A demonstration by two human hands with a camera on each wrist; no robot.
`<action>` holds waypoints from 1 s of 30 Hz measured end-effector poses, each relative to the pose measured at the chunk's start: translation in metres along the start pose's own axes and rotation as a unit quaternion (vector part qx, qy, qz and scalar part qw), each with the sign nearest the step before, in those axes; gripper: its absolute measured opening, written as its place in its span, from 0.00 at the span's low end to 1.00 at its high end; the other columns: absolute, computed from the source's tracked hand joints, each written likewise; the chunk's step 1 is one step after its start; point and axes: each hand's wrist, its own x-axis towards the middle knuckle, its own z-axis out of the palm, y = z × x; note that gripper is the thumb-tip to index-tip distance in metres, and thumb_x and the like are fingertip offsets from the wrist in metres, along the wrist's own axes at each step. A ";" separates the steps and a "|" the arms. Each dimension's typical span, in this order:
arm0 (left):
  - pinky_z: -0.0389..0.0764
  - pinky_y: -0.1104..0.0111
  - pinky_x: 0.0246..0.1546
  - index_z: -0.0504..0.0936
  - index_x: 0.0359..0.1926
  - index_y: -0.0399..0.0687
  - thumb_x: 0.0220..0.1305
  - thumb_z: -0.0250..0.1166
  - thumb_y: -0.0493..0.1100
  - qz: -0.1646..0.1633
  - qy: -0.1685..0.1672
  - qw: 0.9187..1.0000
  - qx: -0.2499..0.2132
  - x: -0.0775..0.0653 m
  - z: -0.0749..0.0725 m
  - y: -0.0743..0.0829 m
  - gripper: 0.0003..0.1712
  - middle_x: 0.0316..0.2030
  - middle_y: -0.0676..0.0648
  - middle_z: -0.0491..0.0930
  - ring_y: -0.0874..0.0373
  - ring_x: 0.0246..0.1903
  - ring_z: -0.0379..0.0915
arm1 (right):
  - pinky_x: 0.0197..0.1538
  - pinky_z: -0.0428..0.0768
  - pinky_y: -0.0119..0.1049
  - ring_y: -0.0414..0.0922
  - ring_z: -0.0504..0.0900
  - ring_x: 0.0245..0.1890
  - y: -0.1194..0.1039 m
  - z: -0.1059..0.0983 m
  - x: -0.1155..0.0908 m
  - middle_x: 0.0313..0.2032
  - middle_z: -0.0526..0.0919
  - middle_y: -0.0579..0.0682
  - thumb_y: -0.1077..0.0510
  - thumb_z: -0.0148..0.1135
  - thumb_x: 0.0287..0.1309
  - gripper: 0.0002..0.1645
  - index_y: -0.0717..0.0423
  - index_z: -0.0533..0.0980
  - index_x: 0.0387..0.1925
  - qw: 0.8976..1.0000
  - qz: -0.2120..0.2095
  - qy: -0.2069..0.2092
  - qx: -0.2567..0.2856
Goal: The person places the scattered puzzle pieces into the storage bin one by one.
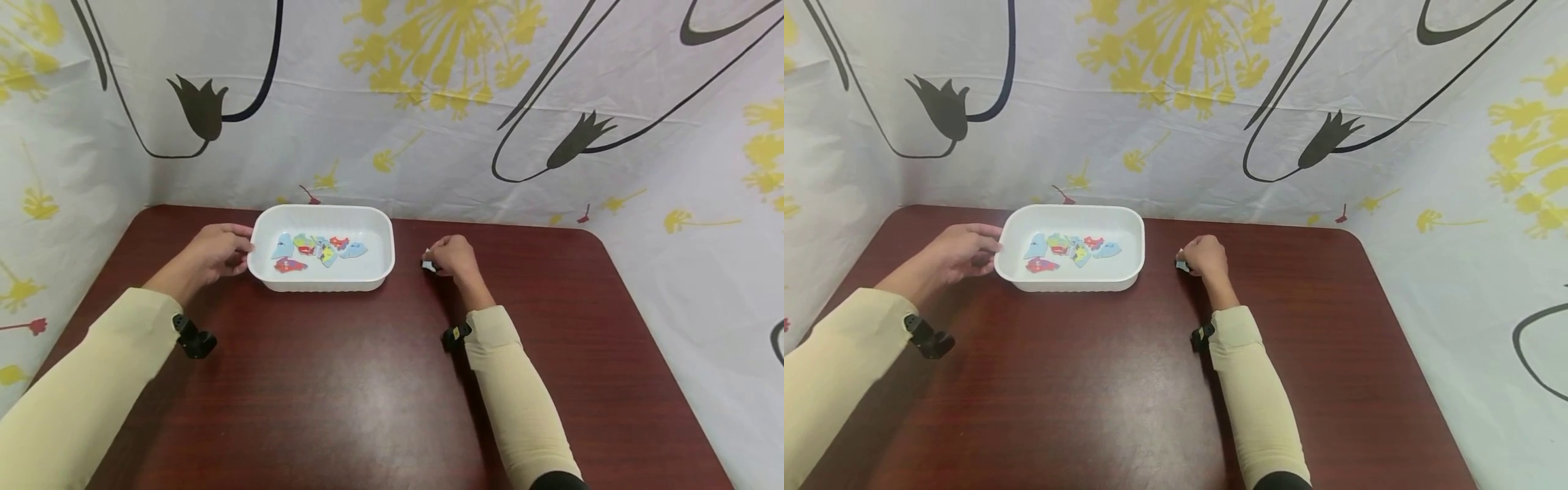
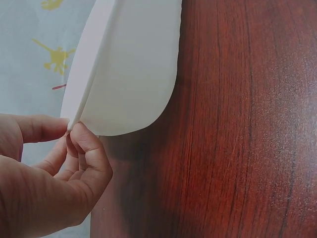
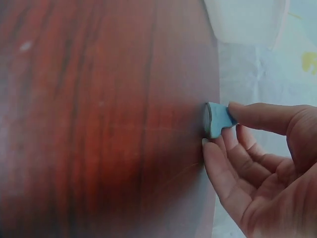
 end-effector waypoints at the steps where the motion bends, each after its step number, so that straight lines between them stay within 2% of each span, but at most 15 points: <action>1: 0.79 0.71 0.33 0.62 0.69 0.44 0.69 0.55 0.38 0.000 0.000 1.000 0.001 0.000 0.000 0.000 0.29 0.48 0.44 0.66 0.58 0.33 0.69 | 0.39 0.84 0.41 0.48 0.80 0.36 -0.001 0.000 0.000 0.40 0.80 0.54 0.57 0.66 0.58 0.09 0.59 0.78 0.36 1.000 -0.003 0.000 0.007; 5: 0.79 0.71 0.33 0.62 0.69 0.44 0.69 0.56 0.38 0.000 0.000 1.000 0.001 0.000 0.000 0.000 0.29 0.48 0.44 0.66 0.58 0.32 0.70 | 0.37 0.84 0.38 0.46 0.80 0.33 -0.005 0.000 0.002 0.39 0.81 0.54 0.60 0.67 0.56 0.09 0.61 0.79 0.38 0.999 -0.016 0.000 0.033; 10: 0.79 0.71 0.33 0.62 0.69 0.44 0.69 0.56 0.38 0.001 -0.001 1.000 0.002 0.000 0.000 -0.001 0.29 0.46 0.44 0.67 0.58 0.32 0.70 | 0.35 0.83 0.36 0.43 0.81 0.27 -0.014 0.000 0.003 0.38 0.81 0.55 0.65 0.66 0.54 0.16 0.64 0.79 0.46 0.997 -0.047 0.002 0.054; 14: 0.79 0.71 0.33 0.62 0.68 0.44 0.69 0.55 0.38 0.002 0.004 1.000 0.004 0.000 -0.001 0.000 0.28 0.47 0.43 0.67 0.58 0.32 0.70 | 0.38 0.84 0.38 0.44 0.82 0.30 -0.022 -0.002 0.000 0.40 0.80 0.57 0.67 0.62 0.55 0.19 0.65 0.78 0.50 0.995 -0.068 -0.004 0.079; 22: 0.79 0.71 0.33 0.62 0.69 0.44 0.69 0.56 0.38 0.001 0.010 1.000 0.003 0.001 -0.001 0.000 0.28 0.47 0.43 0.68 0.57 0.33 0.70 | 0.49 0.82 0.47 0.47 0.83 0.34 -0.037 -0.006 -0.002 0.47 0.81 0.59 0.68 0.54 0.57 0.19 0.64 0.81 0.49 0.990 -0.095 -0.010 0.102; 27: 0.79 0.71 0.33 0.62 0.68 0.43 0.69 0.56 0.38 0.006 0.010 1.000 0.006 0.000 0.000 0.001 0.28 0.47 0.43 0.68 0.58 0.33 0.71 | 0.53 0.79 0.52 0.52 0.84 0.38 -0.044 -0.005 -0.003 0.52 0.81 0.59 0.70 0.48 0.53 0.24 0.65 0.81 0.50 0.987 -0.107 -0.031 0.111; 30: 0.79 0.71 0.32 0.63 0.68 0.42 0.69 0.56 0.38 0.009 0.011 1.000 0.005 0.000 0.001 0.002 0.28 0.46 0.44 0.68 0.59 0.31 0.70 | 0.54 0.79 0.51 0.50 0.82 0.41 -0.048 -0.003 -0.004 0.54 0.80 0.60 0.70 0.47 0.54 0.23 0.69 0.80 0.50 0.985 -0.110 -0.049 0.126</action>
